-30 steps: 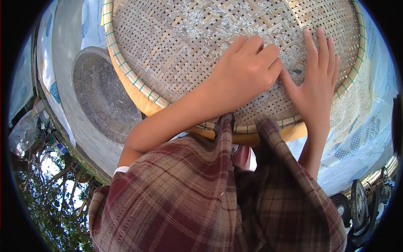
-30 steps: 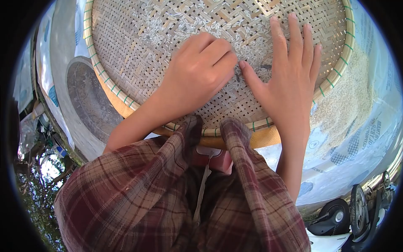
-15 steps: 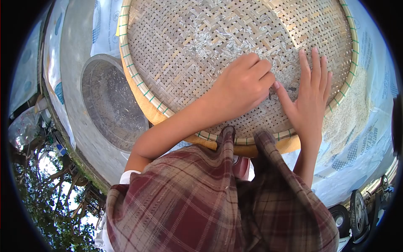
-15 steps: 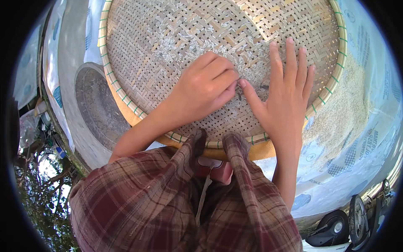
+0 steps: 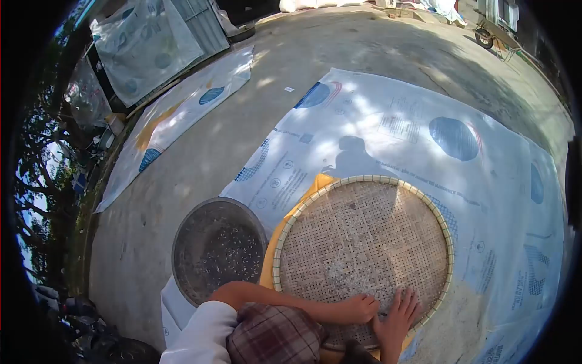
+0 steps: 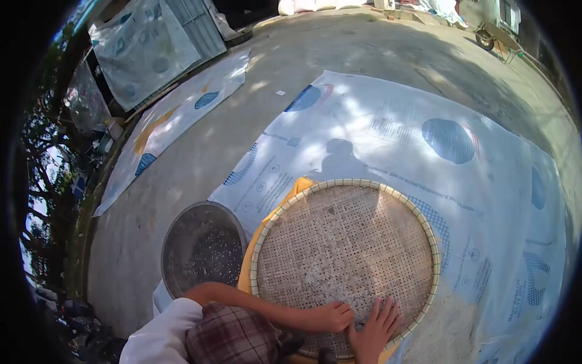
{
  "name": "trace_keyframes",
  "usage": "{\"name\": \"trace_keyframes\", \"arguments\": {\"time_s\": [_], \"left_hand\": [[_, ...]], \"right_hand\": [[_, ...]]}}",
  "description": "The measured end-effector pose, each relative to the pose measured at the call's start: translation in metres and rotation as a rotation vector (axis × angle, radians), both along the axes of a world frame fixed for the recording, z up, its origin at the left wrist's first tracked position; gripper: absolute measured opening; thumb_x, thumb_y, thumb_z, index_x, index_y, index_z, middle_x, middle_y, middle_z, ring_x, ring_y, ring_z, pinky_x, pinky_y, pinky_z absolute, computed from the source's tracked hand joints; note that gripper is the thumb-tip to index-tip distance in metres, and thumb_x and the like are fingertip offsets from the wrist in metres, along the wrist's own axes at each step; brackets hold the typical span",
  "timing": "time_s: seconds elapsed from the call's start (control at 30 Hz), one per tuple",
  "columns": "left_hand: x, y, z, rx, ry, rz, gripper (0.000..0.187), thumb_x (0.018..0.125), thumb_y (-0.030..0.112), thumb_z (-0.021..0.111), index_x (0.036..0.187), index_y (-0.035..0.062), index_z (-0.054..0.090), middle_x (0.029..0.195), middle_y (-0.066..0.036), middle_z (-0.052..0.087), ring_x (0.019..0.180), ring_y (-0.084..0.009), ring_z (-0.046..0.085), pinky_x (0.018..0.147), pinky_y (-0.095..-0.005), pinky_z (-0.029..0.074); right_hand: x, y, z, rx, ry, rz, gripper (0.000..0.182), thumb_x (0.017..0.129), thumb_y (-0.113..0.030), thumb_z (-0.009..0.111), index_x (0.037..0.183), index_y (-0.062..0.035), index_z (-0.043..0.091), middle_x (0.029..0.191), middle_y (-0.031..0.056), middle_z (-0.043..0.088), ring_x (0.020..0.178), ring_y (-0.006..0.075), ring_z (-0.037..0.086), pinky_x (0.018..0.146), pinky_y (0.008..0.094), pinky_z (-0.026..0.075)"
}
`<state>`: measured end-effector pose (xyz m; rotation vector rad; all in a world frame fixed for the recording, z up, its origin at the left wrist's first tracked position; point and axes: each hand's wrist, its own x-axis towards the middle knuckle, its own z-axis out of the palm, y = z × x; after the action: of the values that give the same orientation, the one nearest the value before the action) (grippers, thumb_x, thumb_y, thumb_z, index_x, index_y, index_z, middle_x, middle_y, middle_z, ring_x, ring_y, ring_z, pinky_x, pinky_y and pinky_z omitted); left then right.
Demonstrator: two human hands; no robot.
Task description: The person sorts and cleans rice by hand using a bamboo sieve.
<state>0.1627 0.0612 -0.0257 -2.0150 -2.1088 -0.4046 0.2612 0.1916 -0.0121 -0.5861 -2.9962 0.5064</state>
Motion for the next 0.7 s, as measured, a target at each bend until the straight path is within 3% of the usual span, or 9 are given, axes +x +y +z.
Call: {"name": "trace_keyframes", "arguments": {"time_s": [0.2,0.27,0.3,0.37,0.4,0.47,0.53,0.6,0.7], "left_hand": [[-0.01,-0.005,-0.01,0.037,-0.095,-0.061,0.017,0.069,0.013,0.057,0.077,-0.0013,0.057,0.077,-0.007,0.047,0.072,-0.0193,0.051,0.06,-0.0307,0.046],[-0.013,-0.011,-0.003,0.014,-0.689,0.006,0.014,0.073,0.011,0.059,0.081,-0.0002,0.057,0.077,-0.008,0.048,0.068,-0.0231,0.052,0.061,-0.0315,0.046],[-0.015,-0.014,0.002,0.028,-0.683,-0.007,0.014,0.073,0.011,0.059,0.081,-0.0002,0.057,0.077,-0.008,0.048,0.068,-0.0231,0.052,0.061,-0.0315,0.046],[-0.021,-0.021,0.018,-0.055,-1.112,0.176,0.013,0.077,0.011,0.06,0.084,0.0009,0.055,0.079,-0.009,0.052,0.068,-0.0204,0.055,0.064,-0.0283,0.046],[-0.024,-0.024,0.017,-0.054,-1.107,0.164,0.013,0.077,0.011,0.06,0.084,0.0009,0.055,0.079,-0.009,0.052,0.068,-0.0204,0.055,0.064,-0.0283,0.046],[-0.03,-0.03,0.011,0.033,-1.305,0.359,0.015,0.079,0.011,0.063,0.087,0.0026,0.054,0.08,-0.006,0.057,0.072,-0.0131,0.058,0.068,-0.0248,0.047],[-0.032,-0.039,0.014,0.107,-1.419,0.38,0.013,0.08,0.011,0.063,0.085,0.0026,0.054,0.081,-0.005,0.059,0.074,-0.0105,0.058,0.069,-0.0243,0.047],[-0.031,-0.04,0.012,0.188,-1.548,0.386,0.012,0.08,0.011,0.063,0.083,0.0027,0.055,0.081,-0.004,0.061,0.076,-0.008,0.058,0.071,-0.0239,0.047],[-0.03,-0.051,0.007,0.26,-1.647,0.341,0.011,0.081,0.01,0.064,0.087,0.0032,0.057,0.081,-0.001,0.061,0.074,-0.0069,0.057,0.071,-0.0236,0.047]], "right_hand": [[0.001,-0.003,0.006,-0.013,0.027,-0.003,0.079,0.07,-0.04,0.062,0.132,0.0002,0.034,0.14,0.024,0.027,0.131,0.0427,0.018,0.106,0.0558,0.01],[0.002,-0.003,0.007,-0.029,0.038,0.015,0.08,0.07,-0.042,0.063,0.132,0.0002,0.035,0.14,0.0242,0.026,0.131,0.0427,0.018,0.106,0.0557,0.01],[0.003,-0.002,0.008,-0.048,0.029,0.027,0.08,0.071,-0.044,0.063,0.131,0.0008,0.035,0.14,0.0243,0.026,0.132,0.0427,0.017,0.106,0.0556,0.01],[0.004,-0.002,0.0,-0.027,0.021,0.018,0.08,0.072,-0.043,0.062,0.134,-0.002,0.033,0.142,0.0203,0.024,0.133,0.04,0.017,0.107,0.0544,0.011],[0.004,-0.002,-0.003,-0.021,0.008,0.018,0.08,0.073,-0.042,0.062,0.137,-0.0047,0.031,0.145,0.0162,0.023,0.133,0.0373,0.018,0.107,0.0532,0.012],[0.004,-0.002,0.003,-0.015,0.013,0.014,0.076,0.074,-0.04,0.062,0.135,-0.004,0.034,0.144,0.0164,0.024,0.133,0.0369,0.019,0.107,0.0532,0.012],[0.003,-0.007,0.006,-0.02,0.013,-0.014,0.072,0.074,-0.037,0.061,0.133,-0.0034,0.037,0.144,0.0166,0.025,0.133,0.0366,0.02,0.107,0.0532,0.013],[0.004,-0.003,0.009,-0.045,0.037,0.032,0.081,0.072,-0.046,0.062,0.131,0.0014,0.035,0.14,0.0244,0.026,0.132,0.0427,0.016,0.106,0.0558,0.01],[0.003,-0.004,0.012,-0.051,0.003,0.021,0.081,0.073,-0.048,0.062,0.131,0.0018,0.035,0.139,0.0247,0.026,0.132,0.0426,0.016,0.105,0.0561,0.009]]}}
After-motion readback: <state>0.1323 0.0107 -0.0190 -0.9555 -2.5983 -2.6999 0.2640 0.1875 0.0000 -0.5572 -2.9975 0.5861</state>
